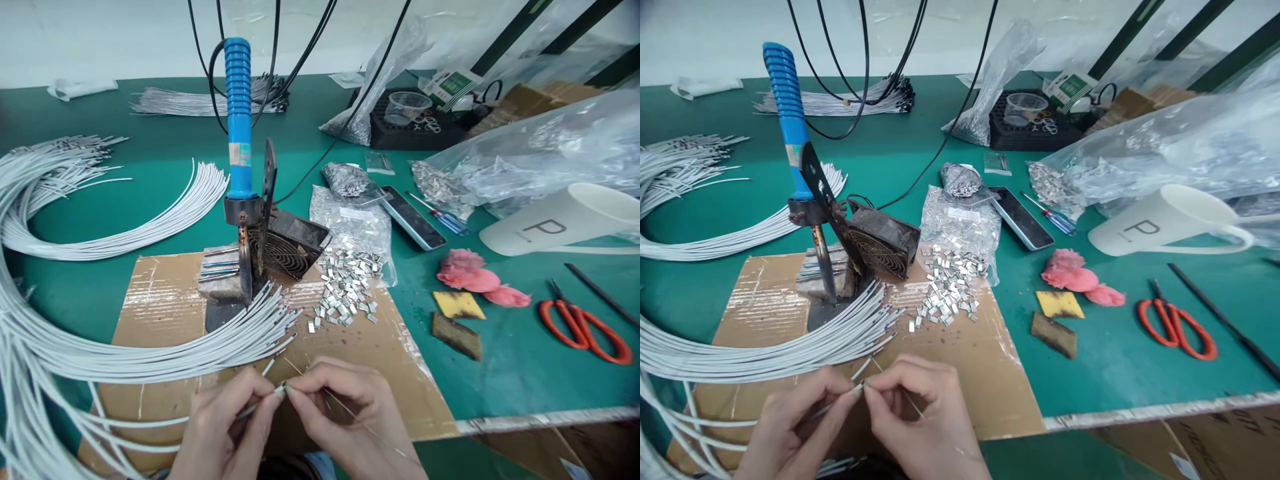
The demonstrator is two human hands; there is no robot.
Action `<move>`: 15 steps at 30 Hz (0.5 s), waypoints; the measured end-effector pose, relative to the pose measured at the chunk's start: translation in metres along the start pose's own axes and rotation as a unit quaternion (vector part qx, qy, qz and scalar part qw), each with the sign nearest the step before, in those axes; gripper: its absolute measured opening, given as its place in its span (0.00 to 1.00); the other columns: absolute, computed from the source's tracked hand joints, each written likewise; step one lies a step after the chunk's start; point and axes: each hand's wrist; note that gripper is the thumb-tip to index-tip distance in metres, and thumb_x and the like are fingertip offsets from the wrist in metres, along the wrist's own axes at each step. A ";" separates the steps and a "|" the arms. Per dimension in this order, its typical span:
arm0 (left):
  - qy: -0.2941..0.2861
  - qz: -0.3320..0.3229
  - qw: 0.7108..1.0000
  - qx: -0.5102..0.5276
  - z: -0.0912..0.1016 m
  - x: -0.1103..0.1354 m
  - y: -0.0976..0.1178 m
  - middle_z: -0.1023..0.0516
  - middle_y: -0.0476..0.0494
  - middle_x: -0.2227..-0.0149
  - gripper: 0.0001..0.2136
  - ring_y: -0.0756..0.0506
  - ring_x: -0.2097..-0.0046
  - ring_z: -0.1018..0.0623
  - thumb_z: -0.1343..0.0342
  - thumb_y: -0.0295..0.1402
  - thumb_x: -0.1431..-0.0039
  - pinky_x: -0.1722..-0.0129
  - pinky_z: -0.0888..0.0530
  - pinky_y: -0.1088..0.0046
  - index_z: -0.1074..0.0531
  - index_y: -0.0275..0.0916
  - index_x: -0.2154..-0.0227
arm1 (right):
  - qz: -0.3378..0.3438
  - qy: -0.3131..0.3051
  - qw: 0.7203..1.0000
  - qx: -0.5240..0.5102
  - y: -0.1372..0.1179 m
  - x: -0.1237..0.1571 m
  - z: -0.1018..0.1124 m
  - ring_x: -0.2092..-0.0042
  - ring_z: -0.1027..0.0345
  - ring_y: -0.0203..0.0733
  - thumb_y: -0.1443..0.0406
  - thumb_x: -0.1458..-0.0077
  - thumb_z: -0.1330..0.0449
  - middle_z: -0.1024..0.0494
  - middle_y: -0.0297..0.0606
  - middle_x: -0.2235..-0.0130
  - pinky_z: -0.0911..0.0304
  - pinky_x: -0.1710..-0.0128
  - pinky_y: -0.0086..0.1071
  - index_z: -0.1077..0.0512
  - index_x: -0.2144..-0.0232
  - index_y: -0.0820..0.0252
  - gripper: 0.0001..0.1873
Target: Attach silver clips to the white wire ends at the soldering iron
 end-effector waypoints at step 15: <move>-0.028 0.243 0.929 0.278 0.004 -0.009 0.001 0.39 0.58 0.82 0.25 0.57 0.79 0.49 0.30 0.56 0.55 0.78 0.54 0.78 0.30 0.38 0.77 | 0.197 0.038 0.973 0.116 0.016 0.002 0.005 0.76 0.29 0.36 0.66 0.42 0.35 0.18 0.34 0.77 0.34 0.75 0.28 0.16 0.72 0.57 0.08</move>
Point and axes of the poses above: each hand's wrist, its own x-axis away from the middle knuckle, its own z-axis out of the back of the hand, y = z × x
